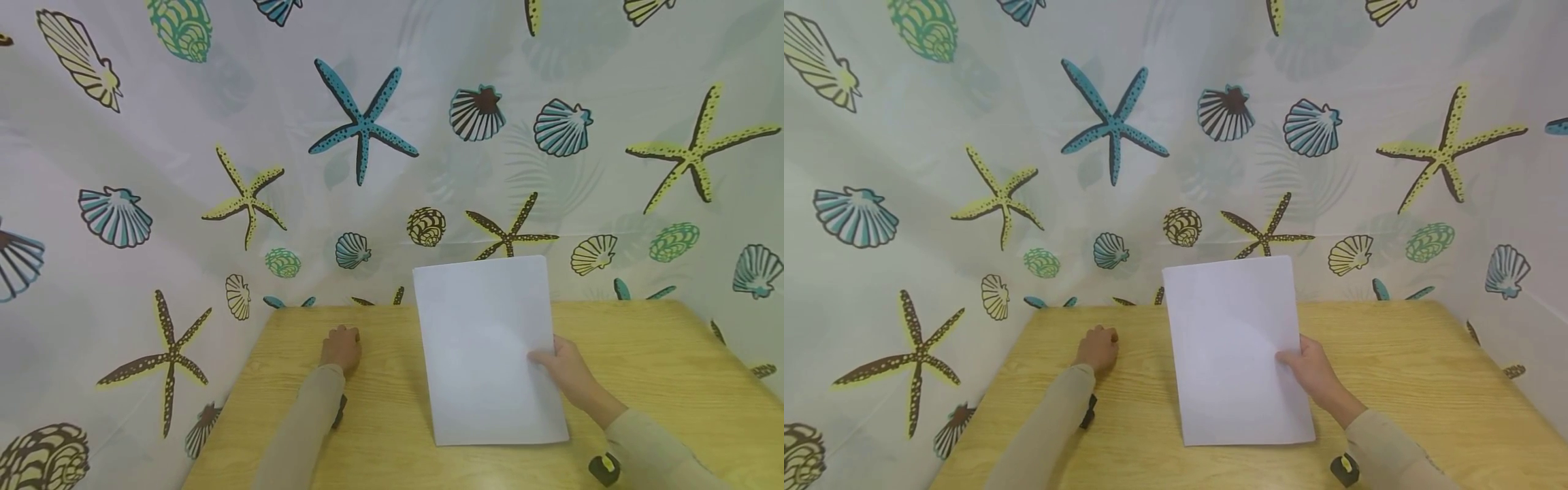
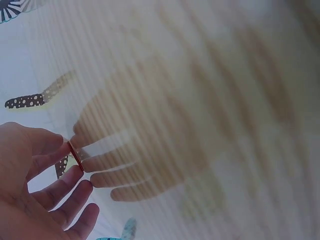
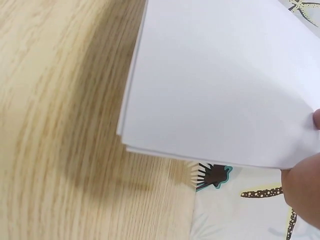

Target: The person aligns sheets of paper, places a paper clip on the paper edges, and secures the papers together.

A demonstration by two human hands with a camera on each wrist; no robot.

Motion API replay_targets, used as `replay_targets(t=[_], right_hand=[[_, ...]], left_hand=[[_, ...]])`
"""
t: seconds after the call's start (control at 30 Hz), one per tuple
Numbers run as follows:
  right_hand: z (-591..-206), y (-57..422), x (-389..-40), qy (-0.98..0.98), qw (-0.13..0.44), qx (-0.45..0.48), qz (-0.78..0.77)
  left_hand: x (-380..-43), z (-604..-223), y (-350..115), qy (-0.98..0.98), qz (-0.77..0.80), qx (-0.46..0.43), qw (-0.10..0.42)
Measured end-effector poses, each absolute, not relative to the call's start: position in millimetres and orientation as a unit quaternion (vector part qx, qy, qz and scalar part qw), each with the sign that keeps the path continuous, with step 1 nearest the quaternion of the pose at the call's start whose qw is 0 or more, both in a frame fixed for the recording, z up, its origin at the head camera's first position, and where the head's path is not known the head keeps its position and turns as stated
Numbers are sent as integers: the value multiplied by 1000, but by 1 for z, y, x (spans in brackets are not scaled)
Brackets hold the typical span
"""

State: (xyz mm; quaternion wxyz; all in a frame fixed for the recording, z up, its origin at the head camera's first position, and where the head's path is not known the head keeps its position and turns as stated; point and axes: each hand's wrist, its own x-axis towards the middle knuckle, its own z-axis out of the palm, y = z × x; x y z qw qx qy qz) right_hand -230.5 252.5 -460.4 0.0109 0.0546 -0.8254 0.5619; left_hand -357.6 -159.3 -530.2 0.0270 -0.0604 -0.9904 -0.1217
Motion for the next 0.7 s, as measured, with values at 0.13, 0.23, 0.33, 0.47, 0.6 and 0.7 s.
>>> replay_targets(t=[0.13,0.23,0.33,0.47,0.6,0.7], right_hand=[[-460,252,-229,-827,15,62,559],[-459,252,-228,-829,18,63,555],[-457,252,-227,-831,19,63,552],[-456,252,-227,-832,19,62,550],[-457,253,-227,-834,18,61,548],[-457,254,-227,-834,18,63,548]], left_hand=[[-355,-529,-158,-990,-122,-62,32],[-353,-527,-156,-990,-118,-62,36],[-351,-526,-155,-991,-112,-61,41],[-350,-526,-154,-991,-109,-62,50],[-350,-525,-154,-991,-110,-64,46],[-349,-522,-153,-991,-111,-62,39]])
